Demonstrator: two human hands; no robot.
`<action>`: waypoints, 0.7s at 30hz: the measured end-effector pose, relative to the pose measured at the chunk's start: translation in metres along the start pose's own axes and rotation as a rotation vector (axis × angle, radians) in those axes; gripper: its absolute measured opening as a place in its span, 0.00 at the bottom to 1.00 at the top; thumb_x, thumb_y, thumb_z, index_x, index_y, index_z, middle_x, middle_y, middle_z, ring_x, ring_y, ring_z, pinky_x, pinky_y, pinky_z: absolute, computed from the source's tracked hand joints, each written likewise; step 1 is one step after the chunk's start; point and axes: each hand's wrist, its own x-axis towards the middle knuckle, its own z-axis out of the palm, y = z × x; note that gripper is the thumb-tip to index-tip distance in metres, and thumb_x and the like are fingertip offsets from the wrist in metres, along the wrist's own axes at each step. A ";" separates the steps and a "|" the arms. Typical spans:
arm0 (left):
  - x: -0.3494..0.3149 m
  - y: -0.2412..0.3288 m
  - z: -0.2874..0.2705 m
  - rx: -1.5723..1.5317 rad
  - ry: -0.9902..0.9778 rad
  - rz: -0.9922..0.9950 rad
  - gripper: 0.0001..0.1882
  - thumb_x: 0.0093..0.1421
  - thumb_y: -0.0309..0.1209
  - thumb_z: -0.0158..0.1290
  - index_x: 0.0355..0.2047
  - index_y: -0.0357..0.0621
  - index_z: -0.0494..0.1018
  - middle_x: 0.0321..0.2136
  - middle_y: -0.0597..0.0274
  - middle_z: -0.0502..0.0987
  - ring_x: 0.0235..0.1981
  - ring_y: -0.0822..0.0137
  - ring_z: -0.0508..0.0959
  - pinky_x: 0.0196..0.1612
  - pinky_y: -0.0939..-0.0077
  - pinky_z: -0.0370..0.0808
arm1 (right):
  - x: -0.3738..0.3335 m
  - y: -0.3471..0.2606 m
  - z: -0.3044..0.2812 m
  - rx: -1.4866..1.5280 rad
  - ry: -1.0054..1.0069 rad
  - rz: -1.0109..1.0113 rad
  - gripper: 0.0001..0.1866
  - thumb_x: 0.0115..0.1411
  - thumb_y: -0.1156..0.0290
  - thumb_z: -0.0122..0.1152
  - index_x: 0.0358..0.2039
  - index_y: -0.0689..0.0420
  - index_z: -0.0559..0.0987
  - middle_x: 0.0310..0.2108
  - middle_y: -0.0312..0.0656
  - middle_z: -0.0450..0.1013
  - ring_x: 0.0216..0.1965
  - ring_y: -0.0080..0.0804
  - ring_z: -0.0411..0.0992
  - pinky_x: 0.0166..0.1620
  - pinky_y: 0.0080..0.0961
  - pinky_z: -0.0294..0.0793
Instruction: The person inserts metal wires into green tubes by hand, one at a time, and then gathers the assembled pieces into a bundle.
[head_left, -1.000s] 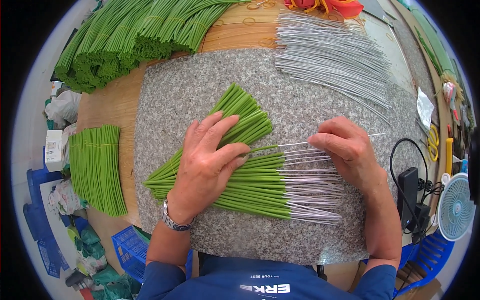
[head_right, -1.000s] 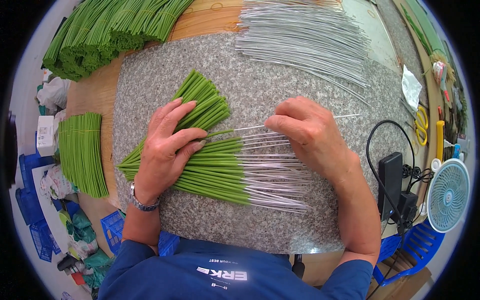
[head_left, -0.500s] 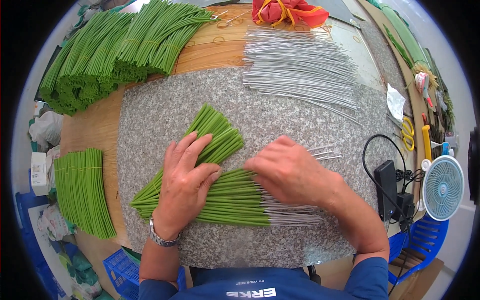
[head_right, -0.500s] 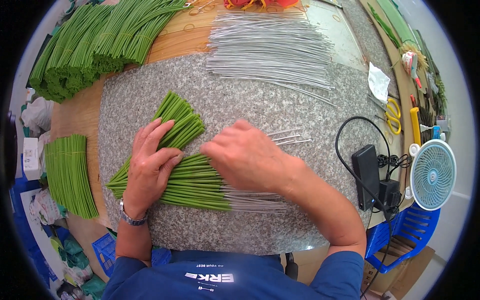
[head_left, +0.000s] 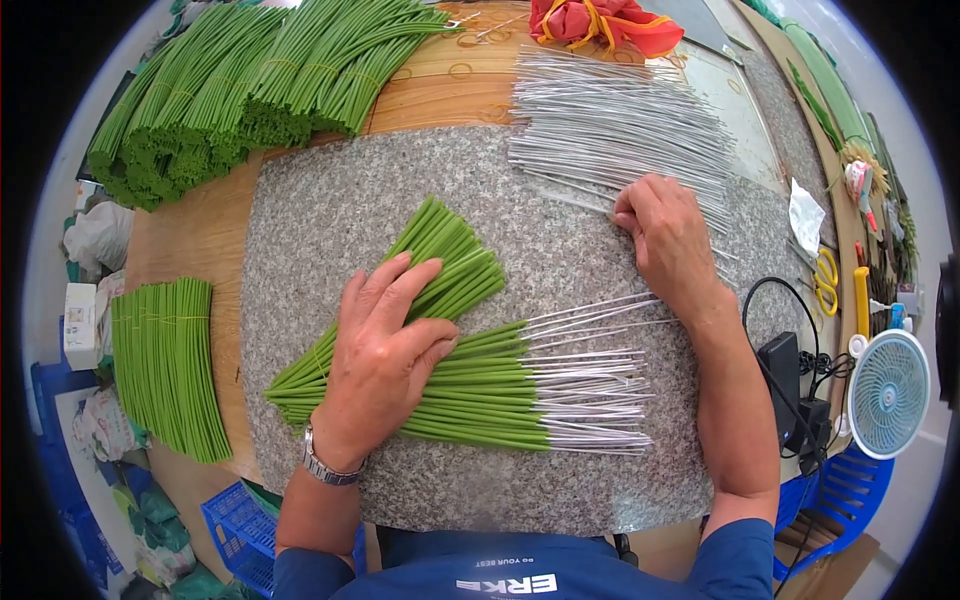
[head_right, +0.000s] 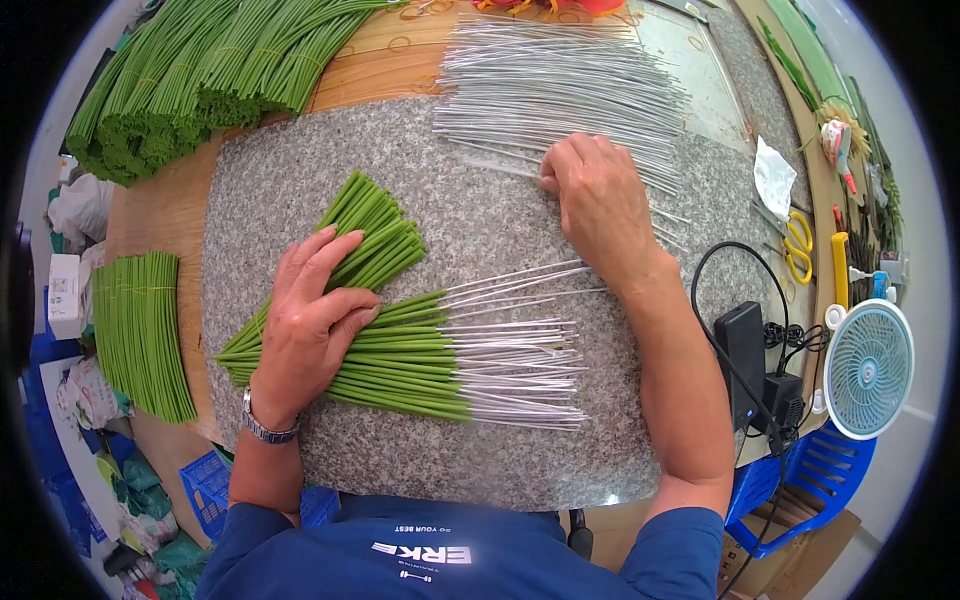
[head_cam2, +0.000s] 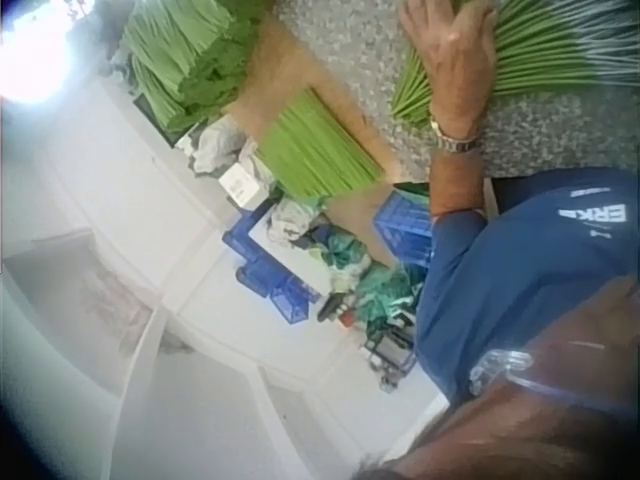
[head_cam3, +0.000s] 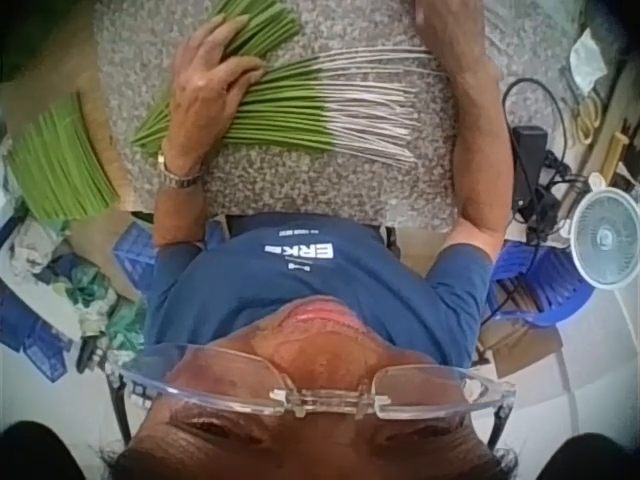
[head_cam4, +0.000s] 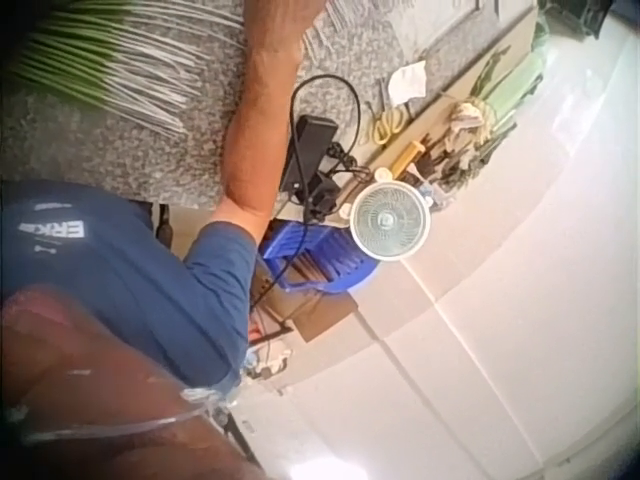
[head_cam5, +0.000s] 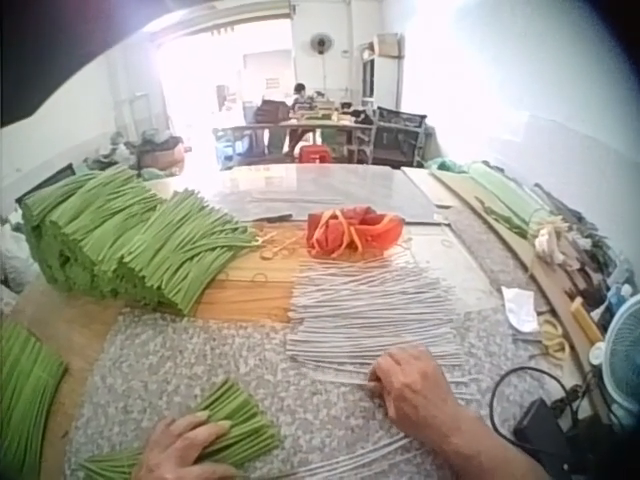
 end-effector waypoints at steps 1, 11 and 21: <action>0.000 0.000 0.000 -0.004 0.002 0.003 0.07 0.57 0.26 0.70 0.36 0.42 0.87 0.67 0.50 0.77 0.72 0.41 0.70 0.74 0.42 0.64 | -0.001 -0.003 -0.002 0.004 -0.001 -0.003 0.04 0.65 0.73 0.67 0.37 0.54 0.78 0.39 0.41 0.76 0.44 0.42 0.75 0.52 0.41 0.71; -0.001 -0.001 0.004 0.001 0.005 0.005 0.06 0.57 0.27 0.71 0.35 0.44 0.87 0.67 0.50 0.77 0.72 0.41 0.71 0.74 0.40 0.64 | -0.025 -0.022 -0.016 0.279 -0.002 -0.023 0.10 0.64 0.83 0.63 0.42 0.57 0.74 0.37 0.44 0.75 0.38 0.48 0.79 0.42 0.41 0.78; -0.001 -0.002 0.002 0.005 0.007 0.022 0.07 0.57 0.28 0.70 0.37 0.46 0.86 0.66 0.53 0.76 0.70 0.43 0.72 0.72 0.36 0.64 | -0.031 -0.029 -0.035 0.228 -0.047 -0.169 0.07 0.61 0.76 0.68 0.37 0.55 0.78 0.31 0.40 0.74 0.33 0.42 0.78 0.33 0.39 0.77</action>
